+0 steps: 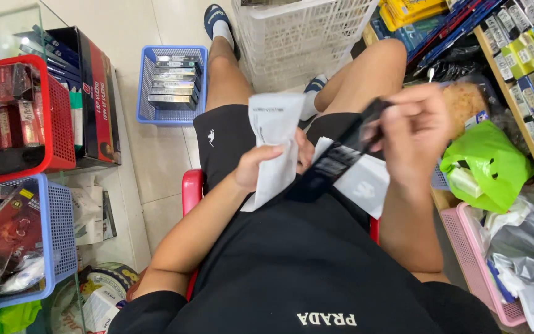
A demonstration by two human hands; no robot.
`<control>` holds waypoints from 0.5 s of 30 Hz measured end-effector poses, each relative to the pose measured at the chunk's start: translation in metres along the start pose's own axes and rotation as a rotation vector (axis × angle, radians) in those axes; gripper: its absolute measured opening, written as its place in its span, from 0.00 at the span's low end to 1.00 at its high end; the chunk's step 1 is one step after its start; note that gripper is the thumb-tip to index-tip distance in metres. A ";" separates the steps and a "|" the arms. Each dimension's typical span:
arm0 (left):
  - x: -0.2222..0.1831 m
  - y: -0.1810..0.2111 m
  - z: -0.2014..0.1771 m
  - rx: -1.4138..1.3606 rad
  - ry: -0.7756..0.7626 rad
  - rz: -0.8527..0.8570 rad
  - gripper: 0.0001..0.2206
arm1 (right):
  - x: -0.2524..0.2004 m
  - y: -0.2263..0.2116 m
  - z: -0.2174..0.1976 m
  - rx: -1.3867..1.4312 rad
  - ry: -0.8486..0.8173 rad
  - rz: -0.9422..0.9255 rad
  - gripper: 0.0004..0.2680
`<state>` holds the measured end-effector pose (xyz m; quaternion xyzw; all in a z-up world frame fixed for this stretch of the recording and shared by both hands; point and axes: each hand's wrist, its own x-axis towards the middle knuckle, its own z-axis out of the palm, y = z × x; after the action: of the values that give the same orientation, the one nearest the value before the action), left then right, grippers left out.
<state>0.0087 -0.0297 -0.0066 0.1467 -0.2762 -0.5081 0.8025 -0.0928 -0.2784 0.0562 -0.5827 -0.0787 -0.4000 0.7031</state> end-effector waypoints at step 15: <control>-0.015 -0.027 -0.021 0.256 -0.042 -0.037 0.46 | 0.009 0.006 0.068 -0.129 -0.420 0.131 0.14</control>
<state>-0.0035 -0.0287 -0.0416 0.2424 -0.3526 -0.4864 0.7618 -0.0588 -0.2231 0.0782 -0.7009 -0.1595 -0.2276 0.6569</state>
